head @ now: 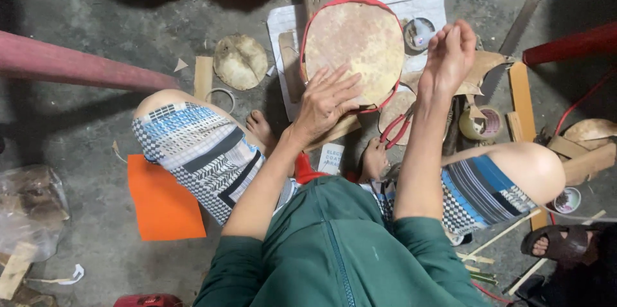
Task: Securing a skin onto a drum frame using a hammer and pliers
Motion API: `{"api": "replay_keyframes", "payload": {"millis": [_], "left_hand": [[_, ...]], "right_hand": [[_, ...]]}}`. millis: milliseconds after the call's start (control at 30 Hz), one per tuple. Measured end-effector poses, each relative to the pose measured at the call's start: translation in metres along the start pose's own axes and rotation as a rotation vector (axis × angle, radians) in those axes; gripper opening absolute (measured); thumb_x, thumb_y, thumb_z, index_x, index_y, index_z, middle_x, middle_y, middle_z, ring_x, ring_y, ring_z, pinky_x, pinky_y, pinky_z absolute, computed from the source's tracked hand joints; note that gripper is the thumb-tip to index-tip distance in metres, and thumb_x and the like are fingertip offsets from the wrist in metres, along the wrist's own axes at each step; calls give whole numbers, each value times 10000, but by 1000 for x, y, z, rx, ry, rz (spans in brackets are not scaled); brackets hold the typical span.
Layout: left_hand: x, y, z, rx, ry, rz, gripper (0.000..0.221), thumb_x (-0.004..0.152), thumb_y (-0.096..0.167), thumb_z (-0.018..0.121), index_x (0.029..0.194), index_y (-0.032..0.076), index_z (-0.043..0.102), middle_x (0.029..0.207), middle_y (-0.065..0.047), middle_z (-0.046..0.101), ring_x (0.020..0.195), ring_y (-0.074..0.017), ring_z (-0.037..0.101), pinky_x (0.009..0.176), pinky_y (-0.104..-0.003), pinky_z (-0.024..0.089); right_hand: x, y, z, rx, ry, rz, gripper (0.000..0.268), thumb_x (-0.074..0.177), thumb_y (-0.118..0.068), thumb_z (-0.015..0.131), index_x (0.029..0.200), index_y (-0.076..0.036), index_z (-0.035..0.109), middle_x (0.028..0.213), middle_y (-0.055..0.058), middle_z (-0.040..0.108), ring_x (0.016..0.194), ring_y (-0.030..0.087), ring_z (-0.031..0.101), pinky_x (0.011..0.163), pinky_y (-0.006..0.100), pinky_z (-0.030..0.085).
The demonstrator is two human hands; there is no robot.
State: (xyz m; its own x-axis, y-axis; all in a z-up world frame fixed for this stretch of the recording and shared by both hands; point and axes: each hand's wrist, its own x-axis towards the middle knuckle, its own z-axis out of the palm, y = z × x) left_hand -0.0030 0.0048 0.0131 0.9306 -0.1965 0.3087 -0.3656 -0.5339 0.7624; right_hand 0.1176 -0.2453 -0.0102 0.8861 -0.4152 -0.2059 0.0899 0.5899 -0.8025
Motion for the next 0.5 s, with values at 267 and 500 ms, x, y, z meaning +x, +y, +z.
{"api": "replay_keyframes", "payload": {"millis": [267, 500], "left_hand": [[-6, -12, 11, 3, 110, 75, 328, 998, 496, 602, 1203, 289, 752, 1348, 75, 699, 1381, -197, 550, 1203, -423, 291], [-6, -8, 8, -18, 89, 63, 340, 974, 486, 652, 1197, 248, 746, 1350, 53, 698, 1388, -213, 540, 1211, -436, 281]], "right_hand": [[-80, -23, -33, -73, 28, 98, 194, 1021, -68, 648, 1212, -62, 613, 1007, 32, 680, 938, 122, 743, 877, 234, 671], [-91, -26, -47, -65, 47, 121, 224, 989, -63, 707, 1195, -64, 618, 1000, 65, 695, 908, 153, 759, 853, 263, 681]]}}
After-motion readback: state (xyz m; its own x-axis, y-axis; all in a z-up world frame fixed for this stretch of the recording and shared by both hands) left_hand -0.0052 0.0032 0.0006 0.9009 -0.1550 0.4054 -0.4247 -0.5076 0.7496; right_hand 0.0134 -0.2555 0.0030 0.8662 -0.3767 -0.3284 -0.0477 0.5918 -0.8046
